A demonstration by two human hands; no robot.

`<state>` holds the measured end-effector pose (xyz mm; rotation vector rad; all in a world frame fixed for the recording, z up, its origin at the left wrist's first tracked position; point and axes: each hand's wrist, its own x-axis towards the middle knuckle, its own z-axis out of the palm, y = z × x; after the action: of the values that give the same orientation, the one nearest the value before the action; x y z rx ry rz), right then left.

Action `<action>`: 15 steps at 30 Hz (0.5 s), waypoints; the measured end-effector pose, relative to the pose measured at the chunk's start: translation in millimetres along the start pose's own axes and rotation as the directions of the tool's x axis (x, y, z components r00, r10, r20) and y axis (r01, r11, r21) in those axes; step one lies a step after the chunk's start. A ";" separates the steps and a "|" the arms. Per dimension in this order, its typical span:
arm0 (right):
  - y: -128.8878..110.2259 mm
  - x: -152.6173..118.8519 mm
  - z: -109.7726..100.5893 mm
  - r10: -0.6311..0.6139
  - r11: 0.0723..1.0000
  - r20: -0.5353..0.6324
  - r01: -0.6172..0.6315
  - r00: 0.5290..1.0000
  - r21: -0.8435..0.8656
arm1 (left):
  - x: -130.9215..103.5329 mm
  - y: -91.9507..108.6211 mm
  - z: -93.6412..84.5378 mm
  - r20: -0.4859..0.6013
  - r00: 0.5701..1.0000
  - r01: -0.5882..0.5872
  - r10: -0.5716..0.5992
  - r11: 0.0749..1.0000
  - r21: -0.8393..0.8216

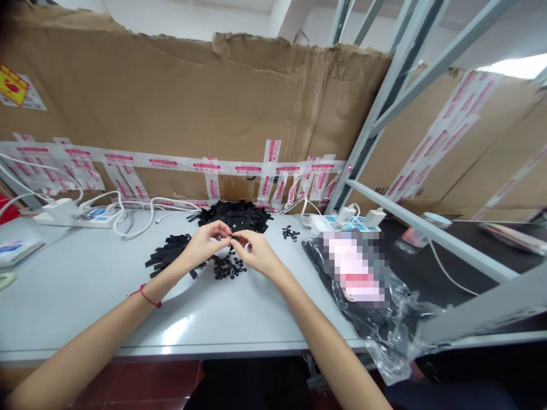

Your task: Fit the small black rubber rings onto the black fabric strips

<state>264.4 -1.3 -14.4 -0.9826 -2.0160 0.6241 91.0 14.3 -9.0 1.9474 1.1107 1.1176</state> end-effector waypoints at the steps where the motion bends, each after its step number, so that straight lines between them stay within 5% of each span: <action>1: 0.0 -0.4 1.1 -0.004 1.000 0.011 0.004 1.000 0.008 | -1.0 1.1 -0.8 0.004 1.000 -0.014 0.014 1.000 -0.001; 15: 1.7 -1.5 4.2 0.080 0.964 0.003 -0.078 0.997 0.253 | -4.9 11.5 -10.8 0.049 0.998 -0.034 0.026 0.983 0.179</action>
<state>262.2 -1.9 -18.6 -0.9119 -1.8422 0.8953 84.1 5.8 3.4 2.1241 1.1963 1.0125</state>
